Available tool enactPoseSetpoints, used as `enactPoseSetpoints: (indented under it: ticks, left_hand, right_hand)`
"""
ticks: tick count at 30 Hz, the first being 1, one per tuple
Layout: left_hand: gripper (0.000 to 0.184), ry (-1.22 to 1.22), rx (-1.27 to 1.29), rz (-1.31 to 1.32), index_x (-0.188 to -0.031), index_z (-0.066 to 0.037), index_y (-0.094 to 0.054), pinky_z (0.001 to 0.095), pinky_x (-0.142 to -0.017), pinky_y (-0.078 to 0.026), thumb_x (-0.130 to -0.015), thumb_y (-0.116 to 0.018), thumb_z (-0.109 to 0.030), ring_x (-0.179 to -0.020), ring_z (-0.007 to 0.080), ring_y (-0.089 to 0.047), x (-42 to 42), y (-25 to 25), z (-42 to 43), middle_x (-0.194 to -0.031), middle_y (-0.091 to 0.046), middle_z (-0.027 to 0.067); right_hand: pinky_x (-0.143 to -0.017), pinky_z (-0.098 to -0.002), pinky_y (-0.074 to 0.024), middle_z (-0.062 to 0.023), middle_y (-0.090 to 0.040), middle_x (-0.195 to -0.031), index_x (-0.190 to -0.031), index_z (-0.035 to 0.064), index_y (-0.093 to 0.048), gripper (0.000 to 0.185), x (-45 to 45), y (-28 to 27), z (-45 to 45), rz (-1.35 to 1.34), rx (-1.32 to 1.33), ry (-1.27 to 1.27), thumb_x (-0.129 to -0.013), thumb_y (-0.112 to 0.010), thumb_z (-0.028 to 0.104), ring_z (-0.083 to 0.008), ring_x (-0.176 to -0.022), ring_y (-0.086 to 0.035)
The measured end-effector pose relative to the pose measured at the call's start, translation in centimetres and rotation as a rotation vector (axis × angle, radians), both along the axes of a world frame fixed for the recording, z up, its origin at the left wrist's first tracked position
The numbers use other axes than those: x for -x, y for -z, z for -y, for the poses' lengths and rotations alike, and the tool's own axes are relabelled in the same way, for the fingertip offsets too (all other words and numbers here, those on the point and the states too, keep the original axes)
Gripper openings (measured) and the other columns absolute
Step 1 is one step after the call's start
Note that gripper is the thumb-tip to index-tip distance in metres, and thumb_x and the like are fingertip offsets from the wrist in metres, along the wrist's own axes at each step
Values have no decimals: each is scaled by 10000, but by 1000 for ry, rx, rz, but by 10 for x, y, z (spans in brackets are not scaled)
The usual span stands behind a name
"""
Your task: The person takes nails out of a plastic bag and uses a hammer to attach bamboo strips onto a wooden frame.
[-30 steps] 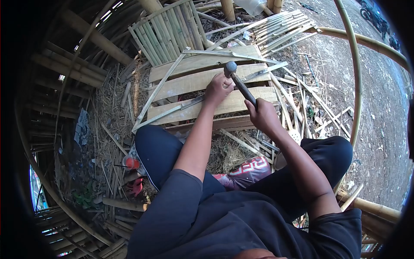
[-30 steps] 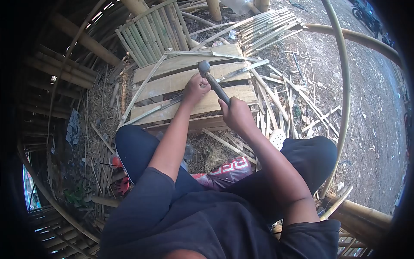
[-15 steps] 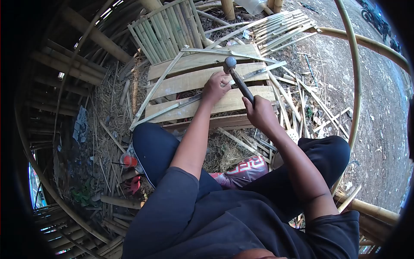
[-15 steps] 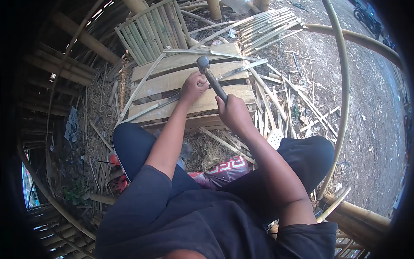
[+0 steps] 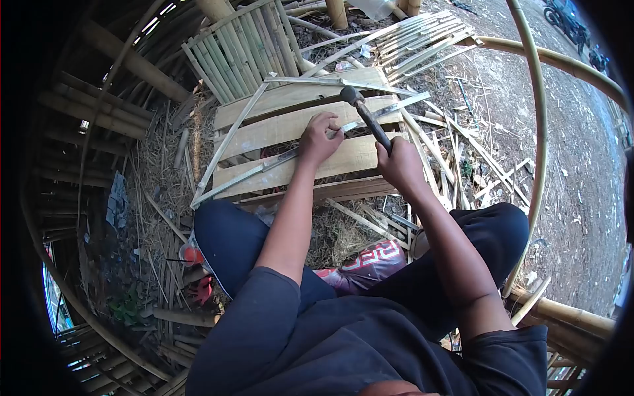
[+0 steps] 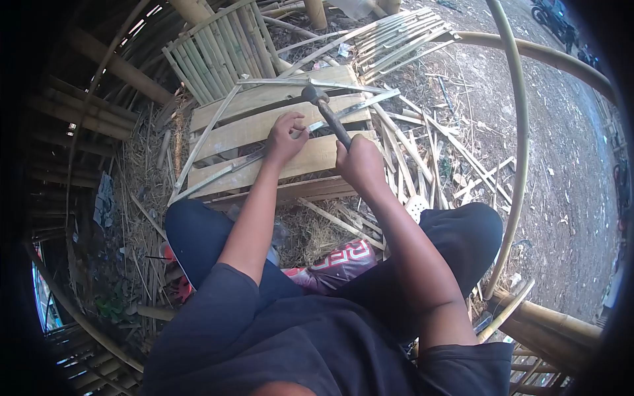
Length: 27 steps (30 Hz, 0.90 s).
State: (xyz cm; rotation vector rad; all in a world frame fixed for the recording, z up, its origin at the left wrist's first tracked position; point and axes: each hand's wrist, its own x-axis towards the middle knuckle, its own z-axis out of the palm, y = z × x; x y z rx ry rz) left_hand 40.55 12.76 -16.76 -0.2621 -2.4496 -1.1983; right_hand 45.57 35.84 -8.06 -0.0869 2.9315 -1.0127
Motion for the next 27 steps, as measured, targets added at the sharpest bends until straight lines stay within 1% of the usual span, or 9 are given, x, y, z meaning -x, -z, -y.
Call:
enactPoseSetpoints:
  ticks: [3,6,8,10,15,18,19,23,27]
  left_hand:
    - [115,14,99,-47,-869,-17,-688,360,-824,-573,-829,-761,-97,-1100,286,-673,0,0,3,-1267,-661,132]
    - [168,-5,2,35,-950,-29,-675,375,-825,-578,-807,-745,-80,-1135,302,-656,-2,-5,1,-1336,-609,148]
    - [390,5,-24,23,-1131,-60,-604,350,-833,-548,-748,-680,-49,-1213,310,-604,-6,-21,2,-1399,-559,158]
    - [412,-1,-86,23,-1154,-72,-592,390,-826,-567,-746,-645,-55,-1202,359,-613,-5,-28,4,-1381,-562,174]
    - [419,-25,-128,98,-1195,-58,-608,394,-826,-560,-784,-639,-137,-1143,355,-633,5,-19,7,-1377,-570,188]
    - [431,-27,-124,124,-1250,-14,-603,407,-842,-551,-880,-584,-234,-1146,357,-628,8,-14,5,-1353,-577,218]
    - [431,-29,-143,112,-1257,-5,-599,411,-849,-548,-904,-561,-251,-1147,358,-626,6,-10,6,-1349,-575,224]
    - [437,52,-152,146,-1296,-1,-580,382,-873,-534,-1000,-471,-303,-1187,313,-600,0,-1,17,-1367,-566,206]
    - [440,20,-155,253,-1301,-13,-583,409,-977,-501,-985,-495,-306,-1193,339,-594,12,-34,2,-1385,-554,199]
  right_hand:
    - [-713,-542,-544,-305,-675,-775,-863,-66,-619,370,11,10,6,-48,-50,21,-961,-675,287,-482,-769,-691]
    - [-715,-552,-547,-291,-678,-774,-892,-40,-598,358,26,22,17,-59,-140,8,-968,-677,301,-474,-772,-692]
    - [-732,-548,-544,-291,-675,-854,-950,-35,-572,318,33,21,25,25,-162,9,-958,-694,259,-473,-821,-687]
    - [-744,-548,-538,-294,-665,-903,-987,-40,-554,298,38,28,28,58,-177,-25,-945,-707,211,-475,-851,-680]
    - [-803,-556,-500,-270,-613,-965,-1036,-39,-550,257,65,37,17,94,-109,-148,-925,-695,142,-474,-933,-622]
    - [-784,-540,-507,-253,-621,-964,-1015,-39,-565,278,82,22,20,131,-201,-185,-907,-721,165,-460,-916,-623]
    - [-797,-453,-562,-201,-630,-1009,-999,-30,-591,339,89,22,19,154,-308,-235,-915,-734,266,-375,-977,-649]
    - [-813,-454,-568,-222,-650,-991,-984,-45,-604,430,103,-4,11,272,-272,-205,-919,-738,358,-377,-990,-654]
    - [-848,-454,-567,-216,-658,-1055,-1054,-19,-620,421,112,-65,-15,402,-247,-241,-931,-733,368,-383,-1039,-660]
